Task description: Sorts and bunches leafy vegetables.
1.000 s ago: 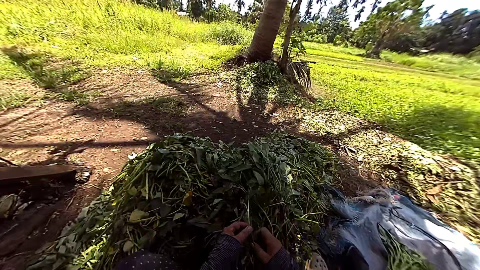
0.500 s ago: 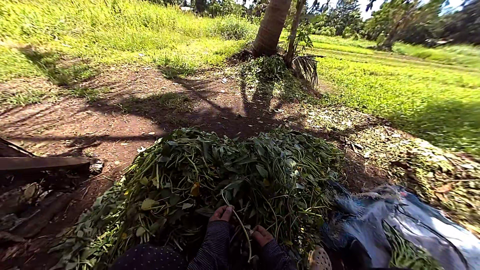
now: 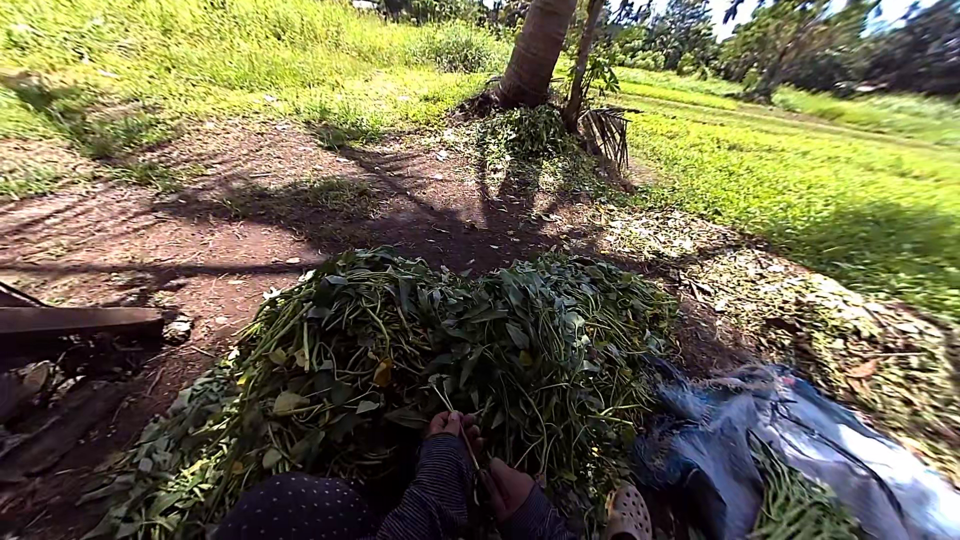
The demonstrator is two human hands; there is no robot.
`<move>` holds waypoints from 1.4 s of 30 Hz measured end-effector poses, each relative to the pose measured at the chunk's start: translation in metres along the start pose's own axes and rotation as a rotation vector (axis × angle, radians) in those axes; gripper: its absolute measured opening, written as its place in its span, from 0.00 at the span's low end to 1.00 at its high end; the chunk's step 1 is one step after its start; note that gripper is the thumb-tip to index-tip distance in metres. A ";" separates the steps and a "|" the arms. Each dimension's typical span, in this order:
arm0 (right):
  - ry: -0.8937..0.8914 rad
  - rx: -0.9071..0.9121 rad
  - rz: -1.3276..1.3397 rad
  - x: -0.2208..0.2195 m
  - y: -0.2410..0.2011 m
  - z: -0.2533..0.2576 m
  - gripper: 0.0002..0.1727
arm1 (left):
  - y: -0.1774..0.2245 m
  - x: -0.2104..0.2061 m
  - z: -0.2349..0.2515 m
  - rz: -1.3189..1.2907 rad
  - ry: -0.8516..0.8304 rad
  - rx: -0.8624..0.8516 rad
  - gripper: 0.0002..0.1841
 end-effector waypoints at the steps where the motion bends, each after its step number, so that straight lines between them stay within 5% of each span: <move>1: -0.058 -0.006 -0.062 -0.001 -0.003 -0.002 0.25 | -0.004 0.003 0.007 -0.044 0.006 -0.009 0.09; 10: -0.213 -0.029 -0.021 -0.018 0.067 -0.006 0.26 | 0.046 0.023 0.029 -0.335 -0.208 -0.137 0.16; 13: -0.036 -0.026 0.218 0.018 0.031 -0.005 0.25 | 0.049 0.025 0.030 -0.385 -0.472 -0.101 0.20; 16: 0.141 0.125 0.524 0.027 0.004 0.002 0.31 | 0.043 0.015 0.035 -0.430 -0.989 0.164 0.11; 19: 0.031 0.005 0.749 0.027 -0.022 0.012 0.32 | 0.033 -0.002 0.024 -0.352 -1.121 0.372 0.05; 23: 0.081 -0.013 0.754 0.009 -0.014 0.015 0.23 | 0.035 0.003 0.022 -0.358 -0.886 0.214 0.15; 27: -0.057 0.122 0.346 0.006 0.008 0.003 0.23 | 0.047 0.022 0.032 -0.382 -0.601 0.075 0.27; 34: -0.065 -0.005 -0.077 0.054 0.018 0.001 0.25 | 0.055 0.019 0.033 -0.307 -0.208 -0.167 0.18; 37: 0.204 -0.209 -0.219 0.081 0.052 0.023 0.26 | 0.072 0.020 0.035 -0.347 -0.129 -0.085 0.23; 40: 0.050 -0.426 -0.241 0.086 0.074 0.047 0.31 | 0.048 0.005 0.023 -0.272 -0.316 0.123 0.25; 42: 0.047 -0.387 -0.178 0.089 0.073 0.049 0.27 | 0.026 -0.006 0.024 -0.118 -0.376 0.170 0.21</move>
Point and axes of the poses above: each hand's wrist, its own z-axis towards the middle knuckle, its own x-axis out of the back of the hand, y = z × x, the point moved 3 cm from there along z, towards the middle knuckle, and after that the axes turned 9 degrees about x, right-handed, at the moved point
